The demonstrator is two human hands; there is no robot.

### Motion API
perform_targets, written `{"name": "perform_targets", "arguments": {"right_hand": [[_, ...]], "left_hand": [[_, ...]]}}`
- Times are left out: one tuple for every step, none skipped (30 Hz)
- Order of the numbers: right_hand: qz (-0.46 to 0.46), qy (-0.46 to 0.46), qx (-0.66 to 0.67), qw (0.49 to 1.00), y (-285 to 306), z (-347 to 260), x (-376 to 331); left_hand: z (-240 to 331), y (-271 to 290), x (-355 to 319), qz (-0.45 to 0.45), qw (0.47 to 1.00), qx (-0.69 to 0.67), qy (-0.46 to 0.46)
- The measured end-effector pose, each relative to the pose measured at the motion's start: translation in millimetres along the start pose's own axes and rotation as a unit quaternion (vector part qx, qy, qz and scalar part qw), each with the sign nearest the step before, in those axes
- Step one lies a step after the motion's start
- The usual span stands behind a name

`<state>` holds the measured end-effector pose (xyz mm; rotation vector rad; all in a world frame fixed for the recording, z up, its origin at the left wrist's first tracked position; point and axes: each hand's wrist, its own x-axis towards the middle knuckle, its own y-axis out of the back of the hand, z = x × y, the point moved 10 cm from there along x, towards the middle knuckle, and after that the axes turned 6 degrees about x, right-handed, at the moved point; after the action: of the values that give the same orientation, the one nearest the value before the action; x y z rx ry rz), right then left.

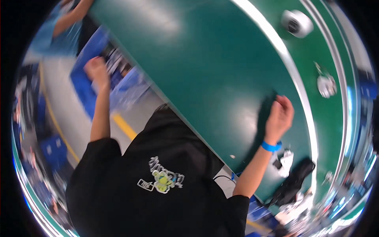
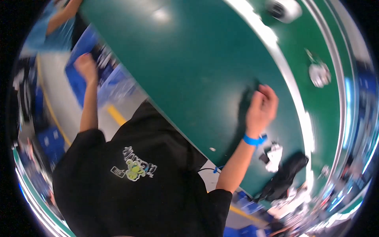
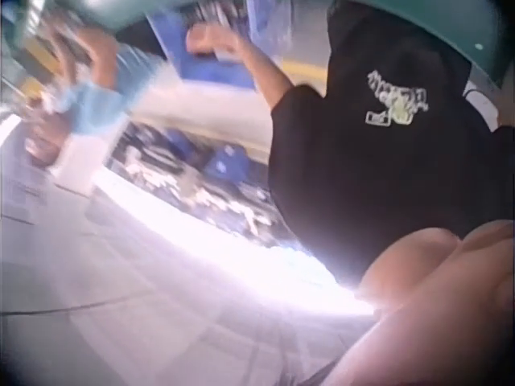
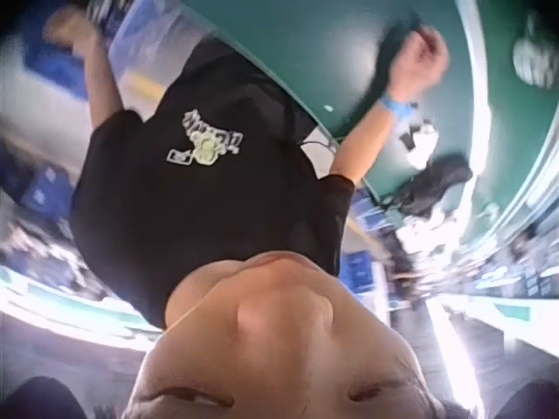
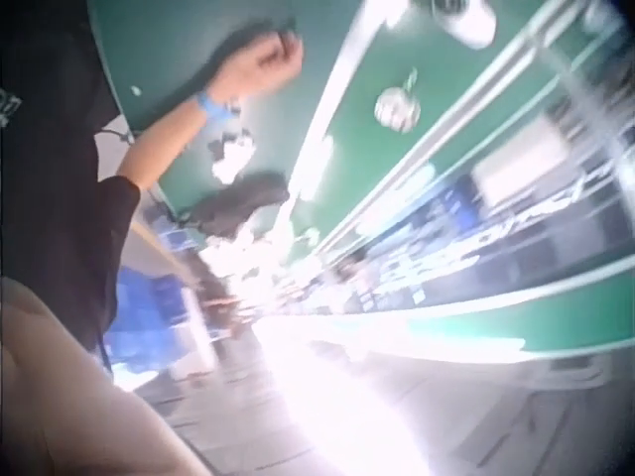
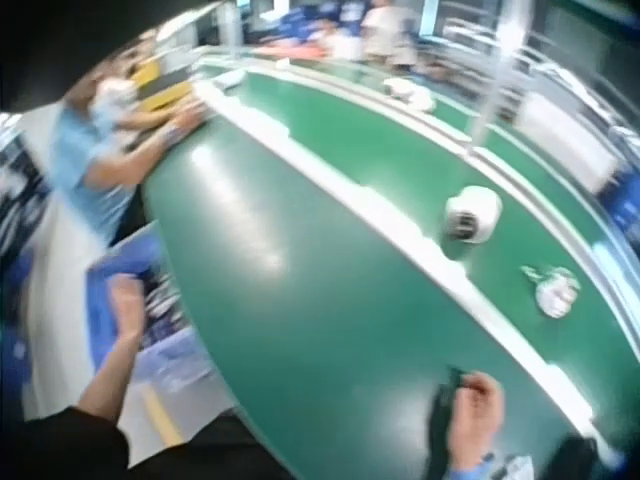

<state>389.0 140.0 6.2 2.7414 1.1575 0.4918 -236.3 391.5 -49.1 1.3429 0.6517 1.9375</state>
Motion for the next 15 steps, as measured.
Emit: {"name": "perform_targets", "arguments": {"right_hand": [[-0.015, 0.012, -0.002, 1.000, -5, 6, 0], [-0.024, 0.016, -0.053, 0.998, 2, 15, -1], [-0.038, 0.021, -0.098, 0.994, -1, 15, -3], [-0.049, 0.024, -0.093, 0.994, -8, 18, -3], [-0.043, 0.028, -0.108, 0.993, -2, 22, -6], [-0.027, 0.021, -0.114, 0.993, 4, 19, -9], [-0.027, 0.027, -0.118, 0.992, 4, 16, -12], [-0.028, 0.035, -0.115, 0.992, -1, 15, -11], [-0.014, 0.039, -0.141, 0.989, 5, 13, -12], [-0.007, 0.054, -0.167, 0.984, 10, 10, -12], [-0.015, 0.063, -0.177, 0.982, 3, 7, -12], [-0.025, 0.073, -0.188, 0.979, -11, 4, -13], [-0.012, 0.080, -0.218, 0.973, -5, 1, -15], [-0.012, 0.102, -0.262, 0.959, -10, -9, -16], [-0.005, 0.106, -0.298, 0.949, -13, -16, -18]], "left_hand": [[-62, -38, -33, -0.074, 0.997, -0.015, 0.031], [-90, -106, -89, -0.421, 0.903, 0.058, 0.059], [-111, -126, -139, -0.538, 0.833, 0.071, 0.104], [-144, -137, -162, -0.566, 0.805, 0.012, 0.179], [-124, -141, -158, -0.536, 0.826, -0.016, 0.175], [-89, -137, -144, -0.506, 0.845, -0.044, 0.169], [-75, -141, -130, -0.530, 0.840, 0.036, 0.113], [-80, -162, -125, -0.517, 0.851, 0.014, 0.088], [-51, -180, -120, -0.509, 0.859, -0.019, 0.053], [-26, -206, -116, -0.520, 0.848, -0.052, 0.086], [-41, -247, -115, -0.486, 0.871, -0.072, 0.020], [-59, -280, -114, -0.449, 0.888, -0.085, -0.046], [8, -306, -123, -0.405, 0.883, -0.098, -0.215], [38, -333, -126, -0.403, 0.877, -0.121, -0.232], [55, -352, -149, -0.417, 0.858, -0.140, -0.265]]}}
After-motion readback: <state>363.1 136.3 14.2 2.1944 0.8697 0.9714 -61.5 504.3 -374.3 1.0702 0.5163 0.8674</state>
